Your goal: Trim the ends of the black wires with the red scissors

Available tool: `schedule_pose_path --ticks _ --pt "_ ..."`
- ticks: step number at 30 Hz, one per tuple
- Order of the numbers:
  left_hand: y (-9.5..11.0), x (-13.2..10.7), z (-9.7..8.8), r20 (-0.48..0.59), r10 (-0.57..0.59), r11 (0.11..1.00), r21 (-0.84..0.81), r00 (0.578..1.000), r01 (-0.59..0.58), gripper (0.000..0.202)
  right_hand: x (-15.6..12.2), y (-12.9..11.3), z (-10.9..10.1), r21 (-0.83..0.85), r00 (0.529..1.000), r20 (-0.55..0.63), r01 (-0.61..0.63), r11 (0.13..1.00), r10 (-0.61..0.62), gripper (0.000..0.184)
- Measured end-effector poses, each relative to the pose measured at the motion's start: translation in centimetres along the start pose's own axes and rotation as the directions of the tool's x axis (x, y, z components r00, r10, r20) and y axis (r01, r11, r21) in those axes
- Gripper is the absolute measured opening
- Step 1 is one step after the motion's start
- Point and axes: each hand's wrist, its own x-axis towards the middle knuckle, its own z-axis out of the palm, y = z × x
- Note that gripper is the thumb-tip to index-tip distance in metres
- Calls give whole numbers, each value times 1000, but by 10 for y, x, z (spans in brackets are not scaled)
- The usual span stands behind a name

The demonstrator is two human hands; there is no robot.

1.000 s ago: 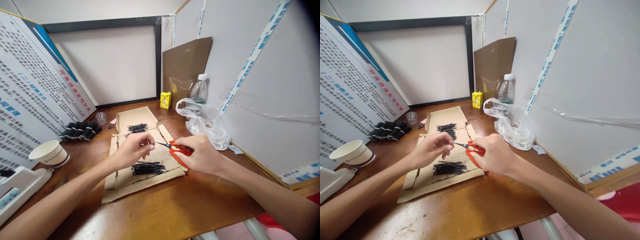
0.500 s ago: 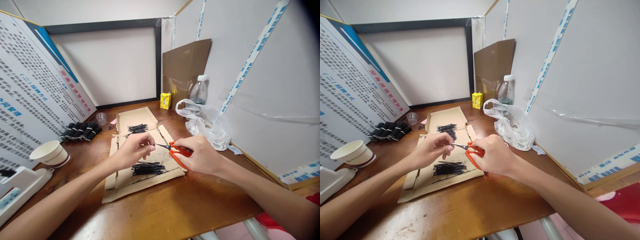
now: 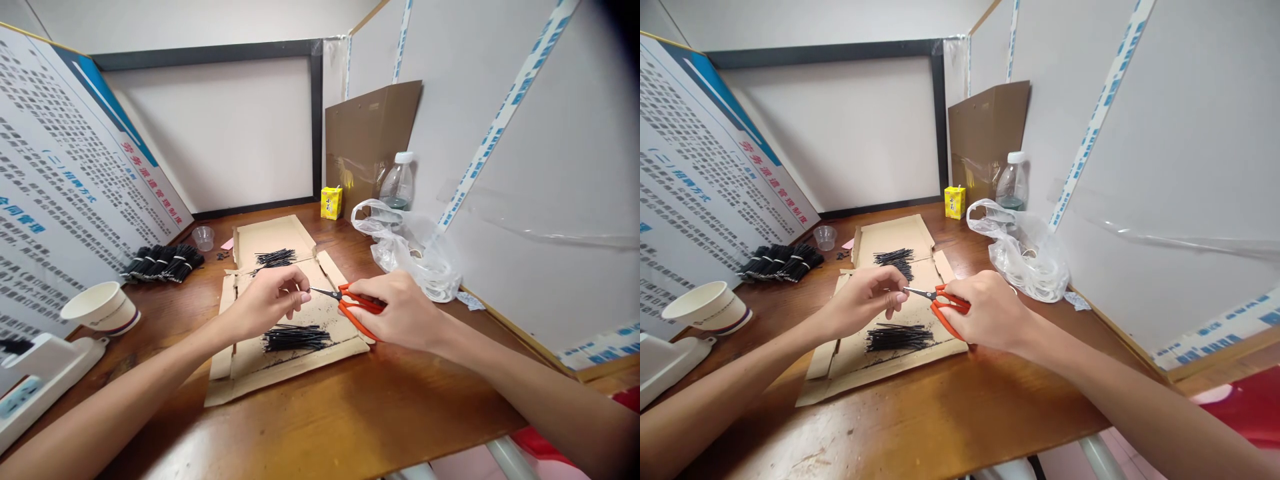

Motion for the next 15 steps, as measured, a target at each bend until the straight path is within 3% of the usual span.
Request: schedule_pose_path --ticks 11,15 --pt "3 0 -2 -15 20 998 63 1000 -19 8 1 1 0 8 992 -112 55 998 -54 20" --pt "-16 8 -11 -75 96 948 312 993 -68 6 1 1 -3 6 987 -158 36 999 -35 18"
